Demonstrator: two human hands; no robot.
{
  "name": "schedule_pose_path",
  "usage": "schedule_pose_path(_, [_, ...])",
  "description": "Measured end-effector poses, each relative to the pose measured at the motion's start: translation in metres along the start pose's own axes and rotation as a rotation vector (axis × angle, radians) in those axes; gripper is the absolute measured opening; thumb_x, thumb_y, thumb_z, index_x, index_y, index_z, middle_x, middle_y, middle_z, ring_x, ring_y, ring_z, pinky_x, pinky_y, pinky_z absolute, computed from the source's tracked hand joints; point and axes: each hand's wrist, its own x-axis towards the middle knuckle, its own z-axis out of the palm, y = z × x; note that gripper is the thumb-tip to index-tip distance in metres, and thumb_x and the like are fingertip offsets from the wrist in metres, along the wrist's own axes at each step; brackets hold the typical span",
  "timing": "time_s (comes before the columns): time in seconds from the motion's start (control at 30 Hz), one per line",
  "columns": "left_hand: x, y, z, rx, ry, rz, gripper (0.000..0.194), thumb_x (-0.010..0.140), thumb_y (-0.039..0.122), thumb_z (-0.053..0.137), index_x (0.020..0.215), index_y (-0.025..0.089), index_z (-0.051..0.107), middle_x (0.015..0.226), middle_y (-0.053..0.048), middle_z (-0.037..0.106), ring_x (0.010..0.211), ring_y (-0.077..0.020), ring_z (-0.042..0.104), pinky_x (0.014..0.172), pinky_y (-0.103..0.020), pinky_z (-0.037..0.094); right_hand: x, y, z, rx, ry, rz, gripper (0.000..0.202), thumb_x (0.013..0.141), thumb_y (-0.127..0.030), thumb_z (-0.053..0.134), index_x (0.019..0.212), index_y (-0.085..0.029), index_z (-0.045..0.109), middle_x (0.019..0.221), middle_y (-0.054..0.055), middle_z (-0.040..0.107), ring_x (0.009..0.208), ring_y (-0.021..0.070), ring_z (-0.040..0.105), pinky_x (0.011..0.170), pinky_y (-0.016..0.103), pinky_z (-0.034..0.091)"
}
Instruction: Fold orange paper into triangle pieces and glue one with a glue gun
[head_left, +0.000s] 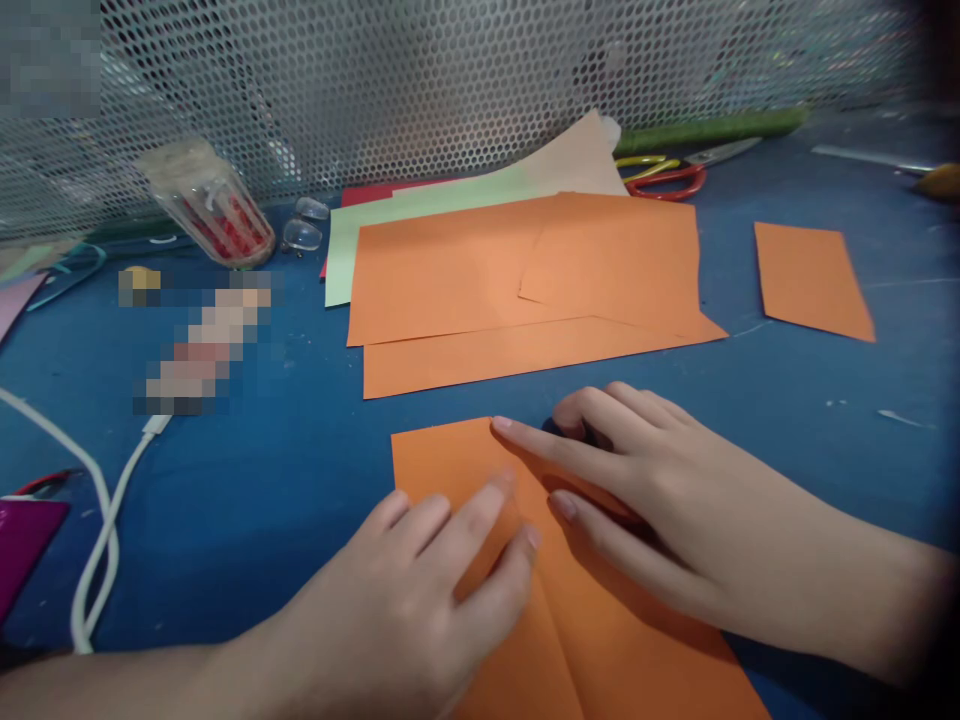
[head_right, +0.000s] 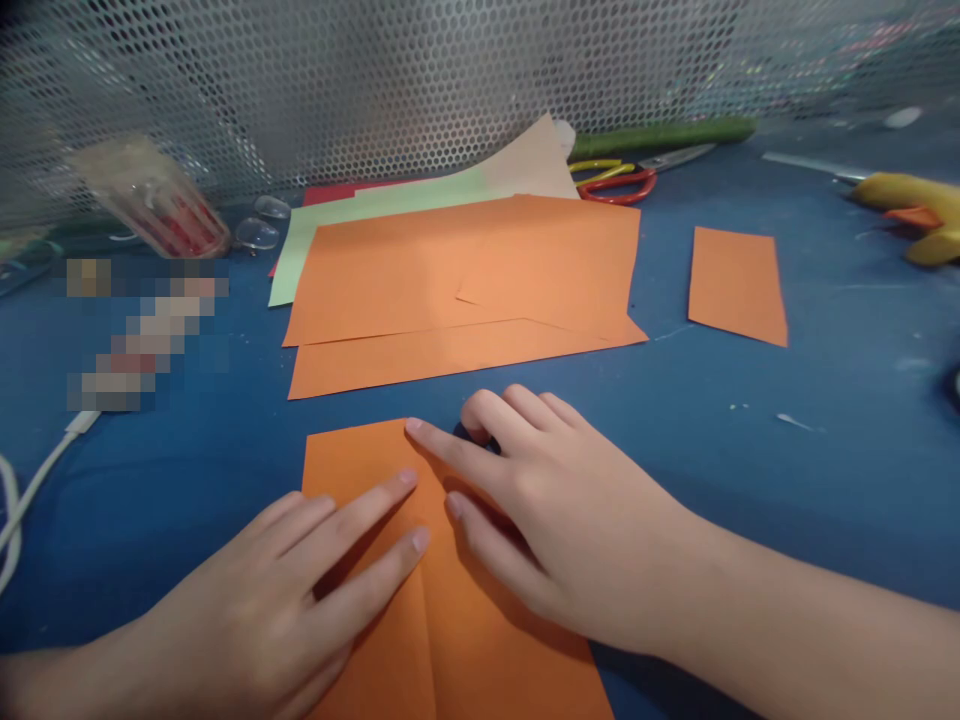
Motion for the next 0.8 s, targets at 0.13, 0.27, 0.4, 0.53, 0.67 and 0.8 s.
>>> schedule_pose_path(0.13, [0.001,-0.001,0.001,-0.040,0.033,-0.008,0.038,0.101,0.013,0.057,0.138,0.012,0.066,0.143,-0.028,0.073,0.089,-0.0277,0.073,0.077,-0.039,0.060,-0.001,0.005,-0.001,0.039,-0.028,-0.008,0.051,0.109,-0.022,0.044,0.152,-0.015,0.069,0.098,0.011,0.066,0.082,0.0235,0.061,0.072,0.041,0.057])
schedule_pose_path(0.27, [0.001,-0.002,-0.002,-0.057,-0.030,-0.023,0.041,0.103,0.014,0.057,0.143,0.014,0.064,0.150,-0.025,0.070,0.093,-0.0267,0.073,0.080,-0.039,0.061,-0.003,0.011,-0.004,0.062,-0.095,-0.027,0.053,0.110,-0.024,0.049,0.160,-0.019,0.062,0.103,0.011,0.067,0.087,0.0236,0.063,0.077,0.041,0.059])
schedule_pose_path(0.4, [-0.002,0.000,0.004,-0.056,0.003,-0.039,0.047,0.100,0.019,0.063,0.147,0.017,0.063,0.157,-0.024,0.065,0.091,-0.0271,0.070,0.079,-0.040,0.059,-0.004,0.013,-0.005,0.069,-0.103,-0.012,0.053,0.109,-0.026,0.050,0.161,-0.022,0.062,0.104,0.011,0.068,0.087,0.0238,0.062,0.077,0.041,0.059])
schedule_pose_path(0.53, [-0.001,0.000,0.005,-0.051,-0.056,-0.041,0.052,0.100,0.019,0.062,0.152,0.020,0.062,0.156,-0.022,0.066,0.088,-0.0258,0.069,0.078,-0.038,0.057,-0.002,0.011,-0.004,0.064,-0.090,-0.016,0.051,0.110,-0.027,0.049,0.157,-0.021,0.066,0.103,0.011,0.068,0.086,0.0234,0.063,0.075,0.041,0.060])
schedule_pose_path(0.67, [0.000,0.001,0.007,0.017,-0.009,-0.033,0.051,0.105,0.017,0.053,0.154,0.009,0.059,0.153,-0.025,0.069,0.091,-0.0273,0.069,0.078,-0.039,0.055,0.000,0.006,-0.002,0.022,-0.025,-0.024,0.048,0.110,-0.024,0.045,0.149,-0.016,0.072,0.095,0.011,0.067,0.080,0.0232,0.061,0.069,0.040,0.057])
schedule_pose_path(0.8, [-0.002,0.005,0.012,0.045,0.002,-0.030,0.050,0.105,0.018,0.050,0.153,0.008,0.061,0.152,-0.025,0.069,0.090,-0.0284,0.069,0.075,-0.040,0.054,0.002,0.004,-0.003,0.008,-0.001,-0.039,0.046,0.109,-0.023,0.046,0.145,-0.013,0.074,0.093,0.010,0.066,0.079,0.0224,0.062,0.067,0.038,0.057])
